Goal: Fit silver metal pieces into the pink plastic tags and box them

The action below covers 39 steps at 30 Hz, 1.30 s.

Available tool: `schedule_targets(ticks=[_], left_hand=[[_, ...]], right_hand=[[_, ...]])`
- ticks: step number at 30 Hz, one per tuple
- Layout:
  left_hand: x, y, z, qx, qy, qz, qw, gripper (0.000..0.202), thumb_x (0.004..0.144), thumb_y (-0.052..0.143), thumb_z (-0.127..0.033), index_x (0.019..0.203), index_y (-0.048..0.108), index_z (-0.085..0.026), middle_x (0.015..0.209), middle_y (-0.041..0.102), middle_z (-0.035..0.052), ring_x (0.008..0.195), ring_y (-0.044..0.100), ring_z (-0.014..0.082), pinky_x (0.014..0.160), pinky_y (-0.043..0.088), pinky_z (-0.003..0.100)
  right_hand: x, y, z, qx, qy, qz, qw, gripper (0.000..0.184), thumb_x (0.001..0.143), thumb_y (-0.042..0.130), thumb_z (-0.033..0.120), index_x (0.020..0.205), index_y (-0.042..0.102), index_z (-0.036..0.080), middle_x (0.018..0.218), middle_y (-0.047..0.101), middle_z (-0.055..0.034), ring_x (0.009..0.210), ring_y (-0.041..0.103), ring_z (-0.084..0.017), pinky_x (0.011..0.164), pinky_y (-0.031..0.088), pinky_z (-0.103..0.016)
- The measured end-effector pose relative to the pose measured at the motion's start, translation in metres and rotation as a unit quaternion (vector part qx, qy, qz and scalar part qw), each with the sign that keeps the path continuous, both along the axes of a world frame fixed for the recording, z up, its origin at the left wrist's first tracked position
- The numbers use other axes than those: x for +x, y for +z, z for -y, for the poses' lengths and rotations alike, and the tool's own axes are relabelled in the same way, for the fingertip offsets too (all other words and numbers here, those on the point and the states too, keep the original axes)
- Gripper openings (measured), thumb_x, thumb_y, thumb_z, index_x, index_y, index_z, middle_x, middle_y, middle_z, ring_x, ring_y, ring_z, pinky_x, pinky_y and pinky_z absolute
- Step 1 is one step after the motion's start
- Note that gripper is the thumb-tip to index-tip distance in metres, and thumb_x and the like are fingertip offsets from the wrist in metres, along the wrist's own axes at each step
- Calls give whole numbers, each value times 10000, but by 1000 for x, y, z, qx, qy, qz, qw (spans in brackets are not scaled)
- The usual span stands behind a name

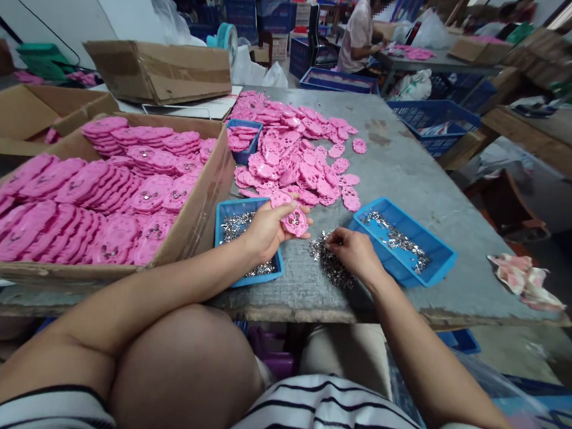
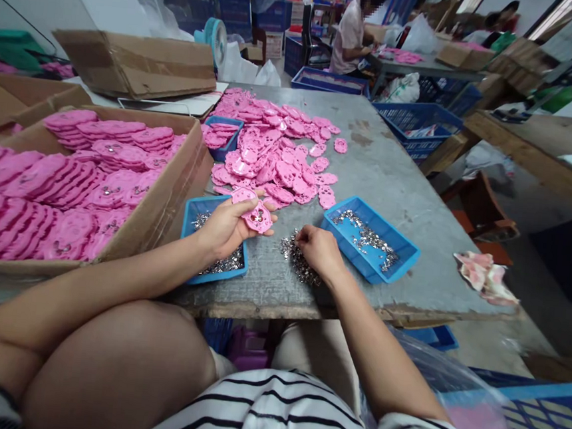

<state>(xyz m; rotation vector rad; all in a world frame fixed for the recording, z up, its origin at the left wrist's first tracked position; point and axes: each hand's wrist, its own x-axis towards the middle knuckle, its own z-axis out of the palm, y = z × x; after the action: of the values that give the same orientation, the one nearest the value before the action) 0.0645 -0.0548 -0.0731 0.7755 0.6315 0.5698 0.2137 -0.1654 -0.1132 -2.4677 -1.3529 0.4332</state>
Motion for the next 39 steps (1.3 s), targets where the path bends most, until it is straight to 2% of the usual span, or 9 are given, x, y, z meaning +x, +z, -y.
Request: schedule_targets(ticks=[7,11,15,19,22,24,31,35,39], left_hand=[[-2,-5,-7,3,11,-11,1000,393,877,506,-87,1258,547,-175,765,709,37,616,689,175,673,618,408],[-1,-1,-3,0,8,-21,1000,372,889,488,-83,1246,546,-169,752,706,35,625,687,166,695,620,396],[2,3,4,-3,-15,-21,1000,330,886,497,-82,1204,562,-145,765,705,57,625,686,175,679,622,398],[4,1,6,8,-17,-44,999,317,837,535,-59,1142,580,-128,826,712,85,639,684,177,625,614,357],[3,-5,3,34,-31,-75,996,330,762,590,-36,1083,590,-115,848,708,103,634,675,180,522,575,294],[1,-9,2,45,-54,-75,995,346,716,621,-30,1050,586,-111,834,700,106,616,671,185,468,543,270],[-4,-13,3,53,-115,-31,991,357,651,708,-47,969,563,-119,762,684,78,573,663,184,420,522,253],[-5,-12,1,44,-92,-41,994,307,697,640,-20,970,552,-129,754,676,68,575,667,178,453,535,266],[-5,-10,-1,47,-71,-50,995,281,735,607,-12,990,558,-117,792,682,90,580,664,180,451,532,273]], right_hand=[[3,0,2,8,-14,-12,1000,108,799,635,195,808,741,217,829,766,-38,776,673,-179,689,437,-257],[4,-2,2,92,-50,-111,988,50,709,682,186,662,667,190,681,699,-6,658,601,-147,646,410,-258],[1,0,-1,218,-72,-325,918,194,607,754,322,665,645,172,565,584,42,502,444,-92,521,348,-244],[-4,5,-4,265,-73,-467,841,348,513,815,428,688,661,169,514,518,66,429,311,-53,436,248,-234],[-8,10,-6,283,-67,-515,806,357,503,832,412,715,678,169,583,586,40,423,269,-34,421,218,-234],[-11,12,-8,289,-64,-522,800,349,505,838,394,727,686,173,582,588,40,420,260,-31,419,210,-232],[-17,11,-16,322,-24,-427,844,302,601,785,391,793,675,186,597,583,50,469,389,-68,456,301,-227],[-14,8,-15,311,-22,-287,906,130,710,677,290,778,657,180,683,638,12,598,511,-119,573,396,-259],[-9,10,-4,194,2,-91,977,121,772,588,145,835,683,185,796,688,-27,719,584,-158,684,431,-281]])
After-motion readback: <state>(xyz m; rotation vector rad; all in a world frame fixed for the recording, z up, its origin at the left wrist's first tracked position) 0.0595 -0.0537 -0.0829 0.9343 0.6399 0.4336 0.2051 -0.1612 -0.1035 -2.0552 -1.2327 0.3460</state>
